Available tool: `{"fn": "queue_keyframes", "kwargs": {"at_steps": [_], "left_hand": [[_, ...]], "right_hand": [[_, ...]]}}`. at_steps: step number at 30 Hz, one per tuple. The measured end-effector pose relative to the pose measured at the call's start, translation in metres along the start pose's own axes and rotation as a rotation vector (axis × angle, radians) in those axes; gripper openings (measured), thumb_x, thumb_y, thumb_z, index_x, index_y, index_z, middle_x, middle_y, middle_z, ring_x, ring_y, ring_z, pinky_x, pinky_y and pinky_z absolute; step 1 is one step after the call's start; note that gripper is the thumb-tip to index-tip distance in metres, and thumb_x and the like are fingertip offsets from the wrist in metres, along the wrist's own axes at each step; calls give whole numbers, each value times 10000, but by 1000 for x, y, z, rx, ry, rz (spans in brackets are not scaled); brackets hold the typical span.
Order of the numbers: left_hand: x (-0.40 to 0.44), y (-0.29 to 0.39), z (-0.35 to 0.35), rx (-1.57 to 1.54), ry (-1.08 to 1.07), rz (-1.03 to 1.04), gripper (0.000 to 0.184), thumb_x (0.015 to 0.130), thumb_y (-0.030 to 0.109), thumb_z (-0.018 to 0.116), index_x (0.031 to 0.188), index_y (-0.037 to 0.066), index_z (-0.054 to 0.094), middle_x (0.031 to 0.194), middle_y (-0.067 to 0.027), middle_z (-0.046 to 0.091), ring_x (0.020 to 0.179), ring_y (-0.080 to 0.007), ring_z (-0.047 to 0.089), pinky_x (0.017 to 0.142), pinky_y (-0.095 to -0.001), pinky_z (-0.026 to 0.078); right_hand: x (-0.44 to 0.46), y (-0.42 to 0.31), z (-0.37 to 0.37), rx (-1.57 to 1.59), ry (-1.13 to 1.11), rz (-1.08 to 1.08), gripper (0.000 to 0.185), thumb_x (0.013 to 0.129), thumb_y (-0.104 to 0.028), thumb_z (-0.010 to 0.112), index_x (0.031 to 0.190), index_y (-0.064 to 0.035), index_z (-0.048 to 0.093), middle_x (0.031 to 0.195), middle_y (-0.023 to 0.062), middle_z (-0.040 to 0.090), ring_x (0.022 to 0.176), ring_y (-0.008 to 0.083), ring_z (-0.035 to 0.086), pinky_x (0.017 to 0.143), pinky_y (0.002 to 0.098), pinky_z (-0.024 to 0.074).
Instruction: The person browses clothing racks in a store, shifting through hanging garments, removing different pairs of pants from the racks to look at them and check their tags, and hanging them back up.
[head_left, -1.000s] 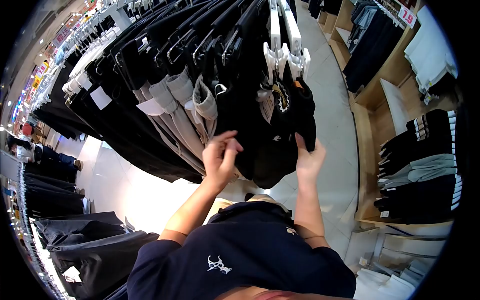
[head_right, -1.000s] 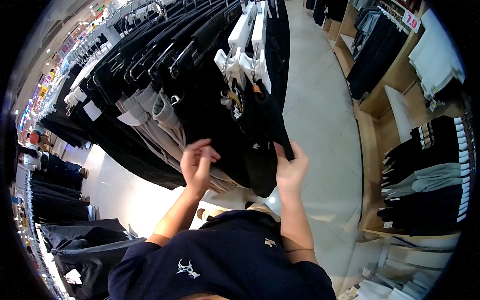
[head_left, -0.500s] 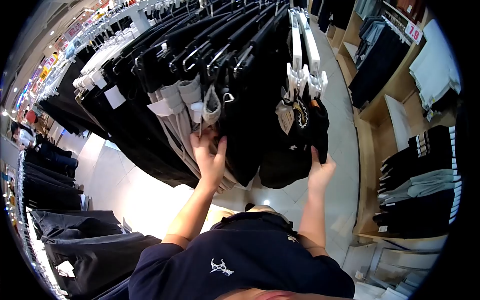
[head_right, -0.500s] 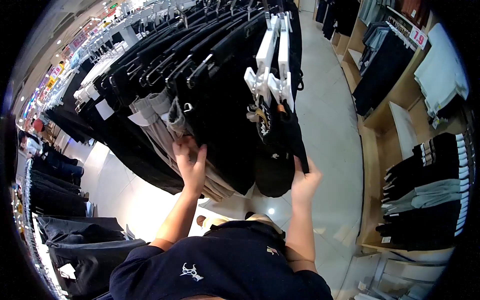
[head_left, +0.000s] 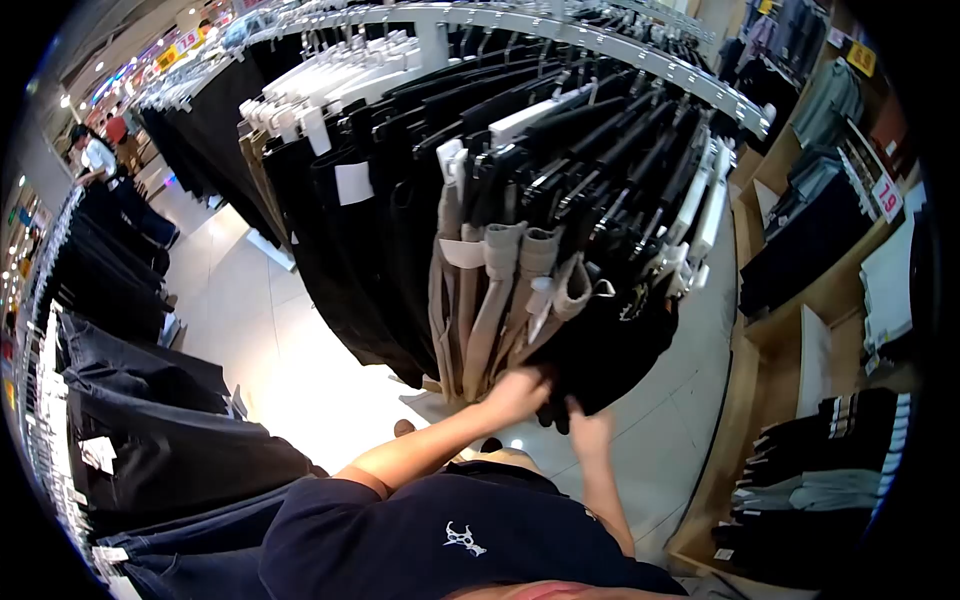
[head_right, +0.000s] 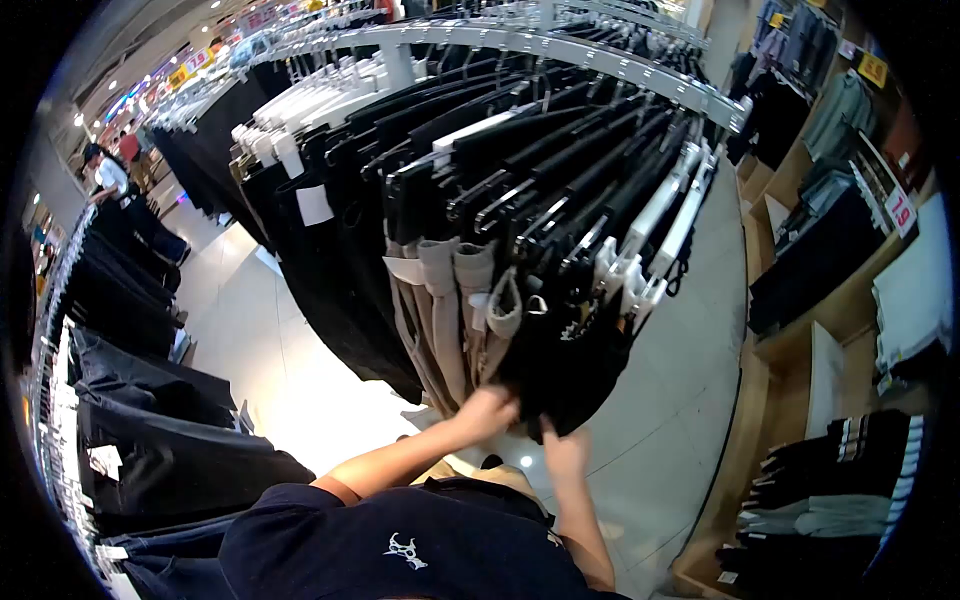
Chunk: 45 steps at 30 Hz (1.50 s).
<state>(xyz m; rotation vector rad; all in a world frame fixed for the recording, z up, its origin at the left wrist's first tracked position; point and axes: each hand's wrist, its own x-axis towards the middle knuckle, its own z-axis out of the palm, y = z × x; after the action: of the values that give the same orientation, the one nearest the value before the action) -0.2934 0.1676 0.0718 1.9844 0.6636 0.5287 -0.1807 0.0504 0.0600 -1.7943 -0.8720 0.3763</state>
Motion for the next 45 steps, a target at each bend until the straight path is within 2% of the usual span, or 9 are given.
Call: {"fn": "queue_keyframes", "kwargs": {"at_steps": [3, 8, 19, 27, 31, 35, 39, 43, 45], "left_hand": [[-17, -9, 24, 48, -191, -136, 245, 850, 243, 504, 890, 6, 553, 775, -234, 594, 702, -400, 572, 621, -455, 458], [-45, -46, 18, -118, -447, -119, 211, 835, 228, 529, 889, 27, 565, 756, -150, 630, 743, -310, 609, 653, -385, 468], [-70, -139, -116, -5, 534, -176, 294, 736, 104, 602, 985, -42, 548, 949, -197, 578, 900, -305, 574, 800, -347, 458], [-130, -198, -224, -243, 566, -403, 326, 790, 120, 610, 1074, -11, 517, 1025, -160, 585, 980, -246, 566, 848, -336, 447], [-187, -277, -241, -247, 432, -503, 305, 832, 222, 586, 1047, 7, 559, 970, -136, 613, 933, -213, 573, 812, -323, 452], [-246, -304, -256, -490, 546, -572, 273, 840, 220, 583, 1006, 3, 583, 863, -72, 609, 844, -151, 560, 776, -287, 445], [-287, -310, -280, -539, 549, -751, 269, 838, 192, 585, 1005, -19, 587, 872, -82, 623, 824, -137, 567, 762, -268, 449], [-307, -330, -284, -664, 590, -794, 277, 838, 187, 592, 1013, -27, 570, 859, -80, 625, 814, -129, 573, 763, -254, 450], [-300, -333, -287, -736, 603, -873, 283, 830, 177, 609, 1037, -8, 560, 870, -68, 616, 829, -132, 570, 781, -256, 447]], "right_hand": [[-18, 51, 25, -286, -227, -200, 140, 748, -95, 596, 802, 33, 581, 738, 267, 566, 699, 454, 534, 577, 457, 439], [-26, 69, 38, -486, -602, -163, 149, 737, -148, 580, 823, -30, 607, 736, 223, 591, 669, 411, 562, 567, 472, 447], [10, -40, 139, -476, -1215, -113, 455, 823, -329, 566, 1131, 4, 531, 1016, 224, 585, 958, 360, 550, 807, 393, 443], [-20, -110, 272, -197, -994, -165, 742, 790, -221, 651, 1368, -10, 236, 1278, 190, 409, 1086, 272, 503, 885, 330, 426], [-15, -85, 349, -16, -562, 40, 919, 725, -218, 718, 1381, 18, 118, 1341, 216, 299, 1194, 308, 381, 953, 342, 367], [9, -99, 406, -119, -184, -172, 975, 673, -313, 748, 1343, 83, 161, 1332, 316, 274, 1239, 398, 297, 1038, 376, 256], [40, -56, 442, -361, -93, -311, 647, 783, -213, 611, 1296, 47, 315, 1264, 281, 407, 1162, 392, 409, 976, 383, 341], [48, -10, 428, -709, -298, 33, 281, 837, -199, 518, 960, 49, 569, 888, 221, 614, 837, 357, 584, 740, 407, 452], [47, 7, 408, -409, -346, 401, 342, 842, -269, 518, 1017, 18, 582, 1028, 240, 582, 956, 367, 556, 820, 397, 436]]}}
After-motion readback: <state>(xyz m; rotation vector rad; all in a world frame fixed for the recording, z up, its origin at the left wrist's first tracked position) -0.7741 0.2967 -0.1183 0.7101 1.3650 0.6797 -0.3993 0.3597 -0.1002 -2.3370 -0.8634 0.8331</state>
